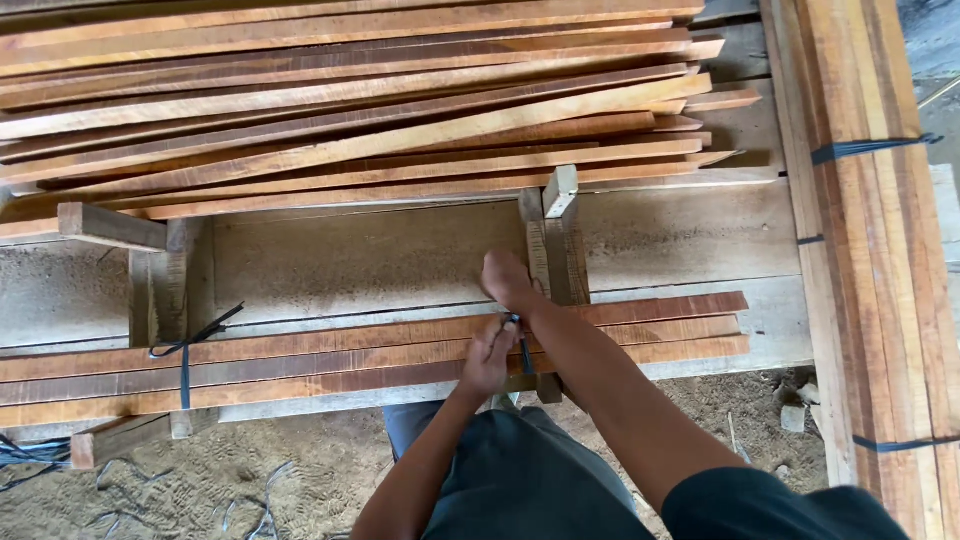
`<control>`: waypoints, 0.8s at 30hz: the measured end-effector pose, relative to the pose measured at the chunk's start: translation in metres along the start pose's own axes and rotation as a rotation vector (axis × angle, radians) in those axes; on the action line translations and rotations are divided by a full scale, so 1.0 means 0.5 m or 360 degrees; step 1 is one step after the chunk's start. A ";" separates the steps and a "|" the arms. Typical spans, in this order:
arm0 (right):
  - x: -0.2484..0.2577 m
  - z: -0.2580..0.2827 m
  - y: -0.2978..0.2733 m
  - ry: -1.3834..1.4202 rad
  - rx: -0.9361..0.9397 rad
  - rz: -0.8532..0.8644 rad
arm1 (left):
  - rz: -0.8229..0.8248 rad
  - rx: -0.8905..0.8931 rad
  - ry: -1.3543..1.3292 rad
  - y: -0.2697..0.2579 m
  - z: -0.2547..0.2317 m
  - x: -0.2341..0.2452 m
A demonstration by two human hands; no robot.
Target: Bundling several wooden planks together using flexible black straps.
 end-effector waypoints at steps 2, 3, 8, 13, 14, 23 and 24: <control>0.020 0.007 -0.018 0.0056 0.0000 0.0052 | 0.0032 0.0049 0.0014 0.014 -0.015 -0.004; 0.021 0.013 -0.034 0.0118 0.0009 0.0110 | 0.0058 0.0101 0.0039 0.012 -0.024 -0.004; 0.083 0.070 -0.088 0.0089 0.0095 0.0021 | 0.0042 0.0037 0.0082 0.025 -0.055 0.000; 0.064 0.042 -0.052 0.0084 0.0179 -0.0227 | -0.0051 -0.0077 0.0047 0.025 -0.032 -0.006; 0.074 0.040 -0.058 0.0219 0.0192 -0.0364 | -0.0078 -0.0098 0.0034 0.026 -0.018 -0.004; 0.094 0.024 -0.067 0.0771 0.0208 -0.0720 | -0.0207 -0.0242 -0.0321 0.029 0.049 -0.005; 0.090 0.018 -0.057 0.0776 0.0193 -0.0721 | -0.0224 -0.0242 -0.0346 0.027 0.045 -0.006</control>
Point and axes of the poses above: each hand's wrist, its own y-axis towards the middle knuckle, its own x-axis out of the back of the hand, z = x × y, the point moved 2 cm from there along y, towards the middle knuckle, and after that the axes turned 5 degrees about z, right-handed, at the moved point
